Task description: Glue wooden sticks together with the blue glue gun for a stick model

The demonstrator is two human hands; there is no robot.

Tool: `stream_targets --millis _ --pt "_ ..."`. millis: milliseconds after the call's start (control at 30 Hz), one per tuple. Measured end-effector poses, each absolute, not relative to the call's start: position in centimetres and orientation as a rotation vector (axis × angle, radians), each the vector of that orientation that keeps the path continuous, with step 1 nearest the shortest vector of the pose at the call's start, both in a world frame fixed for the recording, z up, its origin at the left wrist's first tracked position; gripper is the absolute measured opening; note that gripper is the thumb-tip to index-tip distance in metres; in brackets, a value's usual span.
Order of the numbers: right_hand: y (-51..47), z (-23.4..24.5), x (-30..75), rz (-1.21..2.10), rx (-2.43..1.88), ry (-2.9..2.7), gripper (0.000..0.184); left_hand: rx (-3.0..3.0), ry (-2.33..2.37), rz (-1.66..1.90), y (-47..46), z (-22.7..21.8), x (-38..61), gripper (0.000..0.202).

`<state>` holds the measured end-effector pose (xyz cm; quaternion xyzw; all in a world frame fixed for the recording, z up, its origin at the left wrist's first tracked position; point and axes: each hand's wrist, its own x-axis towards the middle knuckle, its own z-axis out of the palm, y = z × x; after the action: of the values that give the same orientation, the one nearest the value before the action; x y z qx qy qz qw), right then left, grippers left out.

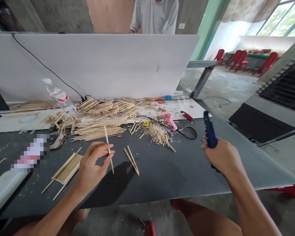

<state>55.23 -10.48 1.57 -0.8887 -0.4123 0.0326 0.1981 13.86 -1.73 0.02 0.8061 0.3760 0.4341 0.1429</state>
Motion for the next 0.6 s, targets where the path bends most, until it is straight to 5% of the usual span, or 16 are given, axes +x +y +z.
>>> stream_targets --millis 233,400,600 --pt "-5.5 -0.8 47.5 0.138 -2.582 -1.548 0.046 2.106 1.089 1.218 -2.5 -0.4 13.7 0.041" --pt "-5.0 -2.3 48.5 0.191 -2.531 -1.597 0.040 2.109 1.131 1.118 -1.8 -1.3 13.0 0.037" --pt "-7.8 -0.1 50.2 0.769 -2.077 -1.311 0.033 2.255 1.269 1.011 -0.8 -1.4 12.5 0.040"
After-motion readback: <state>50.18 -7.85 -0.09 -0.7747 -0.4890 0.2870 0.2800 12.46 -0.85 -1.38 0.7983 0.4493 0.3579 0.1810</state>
